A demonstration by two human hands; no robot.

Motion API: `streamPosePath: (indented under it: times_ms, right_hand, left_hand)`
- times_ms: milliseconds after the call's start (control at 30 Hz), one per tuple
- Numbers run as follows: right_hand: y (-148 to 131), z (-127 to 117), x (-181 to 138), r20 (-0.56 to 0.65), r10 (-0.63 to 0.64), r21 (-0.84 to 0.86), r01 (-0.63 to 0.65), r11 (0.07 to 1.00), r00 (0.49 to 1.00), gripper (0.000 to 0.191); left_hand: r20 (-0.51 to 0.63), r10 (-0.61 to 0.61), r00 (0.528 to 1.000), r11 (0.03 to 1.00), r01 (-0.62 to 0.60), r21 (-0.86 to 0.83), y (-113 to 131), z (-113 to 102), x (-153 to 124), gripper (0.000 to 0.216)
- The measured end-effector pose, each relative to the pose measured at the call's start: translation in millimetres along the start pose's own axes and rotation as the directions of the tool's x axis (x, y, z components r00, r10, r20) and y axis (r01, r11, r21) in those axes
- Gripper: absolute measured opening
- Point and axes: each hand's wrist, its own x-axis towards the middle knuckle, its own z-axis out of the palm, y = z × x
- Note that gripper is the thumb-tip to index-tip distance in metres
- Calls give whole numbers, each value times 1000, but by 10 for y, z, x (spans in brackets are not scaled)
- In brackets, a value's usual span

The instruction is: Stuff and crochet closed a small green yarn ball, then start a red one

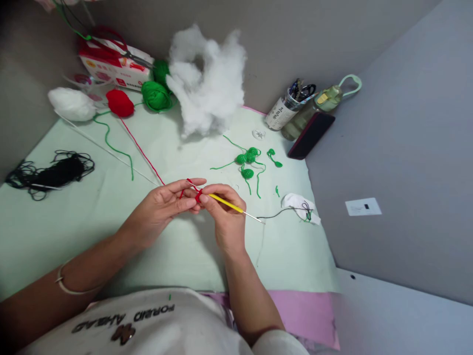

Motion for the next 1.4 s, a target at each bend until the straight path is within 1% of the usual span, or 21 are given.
streamPosePath:
  times_ms: [200, 300, 400, 567, 633, 733, 867, 933, 1033, 1133, 1200, 1333, 1400]
  right_hand:
    - [0, -3, 55, 11, 148, 158, -148, 976, 989, 14]
    - [-7, -4, 61, 53, 190, 224, -197, 954, 980, 16]
    - [-6, -9, 60, 70, 228, 279, -239, 930, 971, 20]
    - [16, -39, 76, 76, 318, 367, -323, 872, 945, 25]
    - [25, -52, 85, 68, 337, 401, -335, 853, 939, 27]
    - [31, -67, 95, 52, 337, 414, -327, 850, 940, 28]
    - [24, -82, 105, 34, 333, 370, -321, 872, 942, 29]
    - [19, -86, 112, 23, 306, 343, -295, 892, 952, 29]
    - [21, -84, 115, -10, 238, 289, -225, 931, 971, 27]
    - [37, -60, 92, -52, 176, 223, -160, 962, 983, 22]
    - [48, -25, 63, -61, 144, 171, -132, 976, 988, 19]
    - [52, 66, 5, -81, 78, 109, -69, 992, 994, 13]
    - [46, 101, -12, -91, 45, 104, -35, 994, 995, 12]
  left_hand:
    - [51, 48, 998, 996, -52, 79, -16, -2, -35, 42]
    - [79, 52, 995, 993, -60, 98, -23, 1, -35, 42]
    - [98, 67, 993, 989, -78, 123, -22, 13, -31, 41]
    - [83, 83, 993, 973, -99, 208, 12, 63, -49, 39]
    - [83, 86, 993, 968, -102, 227, 29, 79, -61, 40]
    - [88, 73, 993, 963, -93, 253, 48, 82, -76, 40]
    - [87, 73, 994, 961, -93, 259, 63, 49, -80, 36]
    - [72, 74, 995, 961, -91, 260, 63, 27, -76, 33]
    - [6, 100, 995, 956, -98, 276, 49, 6, -65, 34]
    - [-105, 177, 979, 958, -147, 247, 29, 14, -56, 36]
    - [-153, 194, 969, 964, -159, 212, 18, 34, -53, 36]
    - [-149, 176, 973, 977, -154, 147, 10, 88, -52, 41]
    - [-162, 193, 968, 976, -173, 130, 13, 110, -52, 38]
